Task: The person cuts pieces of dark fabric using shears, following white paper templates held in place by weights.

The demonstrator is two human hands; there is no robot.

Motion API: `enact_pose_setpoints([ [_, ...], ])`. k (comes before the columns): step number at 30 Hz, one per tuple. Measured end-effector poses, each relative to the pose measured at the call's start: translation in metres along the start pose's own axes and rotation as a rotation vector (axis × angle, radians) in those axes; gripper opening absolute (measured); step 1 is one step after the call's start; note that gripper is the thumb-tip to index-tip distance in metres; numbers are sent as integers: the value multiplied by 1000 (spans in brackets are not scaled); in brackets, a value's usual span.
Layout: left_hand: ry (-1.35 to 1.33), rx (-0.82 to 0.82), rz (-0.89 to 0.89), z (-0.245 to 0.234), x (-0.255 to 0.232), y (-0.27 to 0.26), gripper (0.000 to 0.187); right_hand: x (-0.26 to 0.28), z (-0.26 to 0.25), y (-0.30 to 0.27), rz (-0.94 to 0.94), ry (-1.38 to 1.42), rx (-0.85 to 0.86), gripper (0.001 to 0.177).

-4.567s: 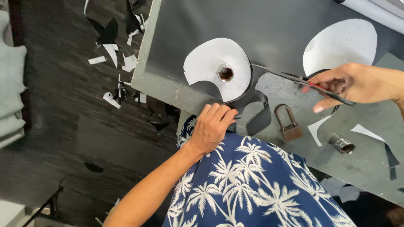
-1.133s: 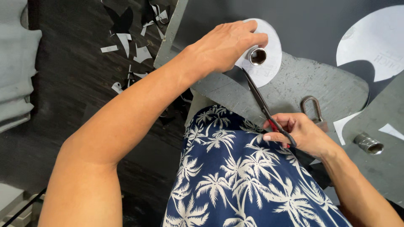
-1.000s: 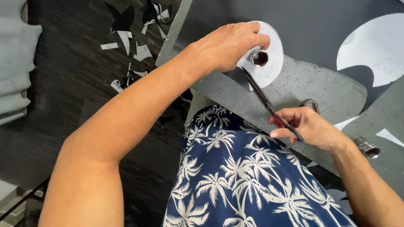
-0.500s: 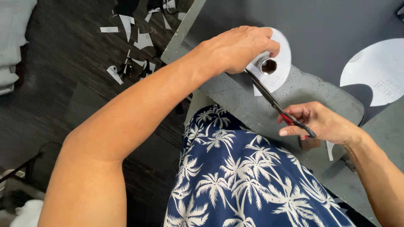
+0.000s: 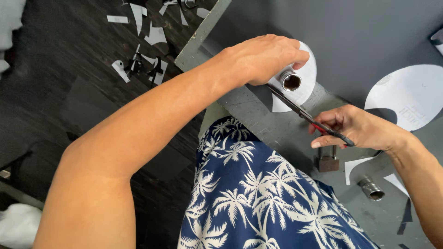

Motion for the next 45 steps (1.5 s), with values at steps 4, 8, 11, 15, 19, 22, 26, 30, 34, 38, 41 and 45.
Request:
enact_pose_setpoints([
  [4,-16,47,-21,2,3,1,48,23,-12,-3,46,-109,-13,45],
  [8,-13,155,-87,5,5,3,54,33,-24,0,76,-175,-18,48],
  [11,-22,114,-117,1,4,0,49,34,-27,4,61,-259,9,47],
  [15,-20,179,-145,7,6,3,47,30,-38,10,123,-343,16,47],
  [19,-36,201,-139,12,6,11,34,40,-48,16,120,-449,19,49],
  [22,-30,193,-114,13,6,14,27,49,-50,16,128,-480,32,48],
  [26,-53,218,-177,15,10,11,23,53,-48,22,86,-533,88,45],
  [30,-103,155,-171,9,10,13,33,55,-55,27,62,-517,74,46],
  [34,-175,133,-188,8,10,16,40,61,-61,32,72,-624,58,46],
  [38,-188,121,-181,7,8,14,44,69,-59,34,46,-570,69,47],
  [41,-165,103,-186,6,7,13,44,71,-59,32,90,-679,81,44],
  [45,-149,117,-182,7,7,12,44,79,-62,32,89,-686,64,45],
])
Point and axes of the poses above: each hand's wrist, its own y-axis towards the middle knuckle, its own z-axis out of the palm, x = y × z, the point moved 8 cm from there along y, towards the middle knuckle, and after that the axes turned 9 degrees about y, right-handed, at the moved point
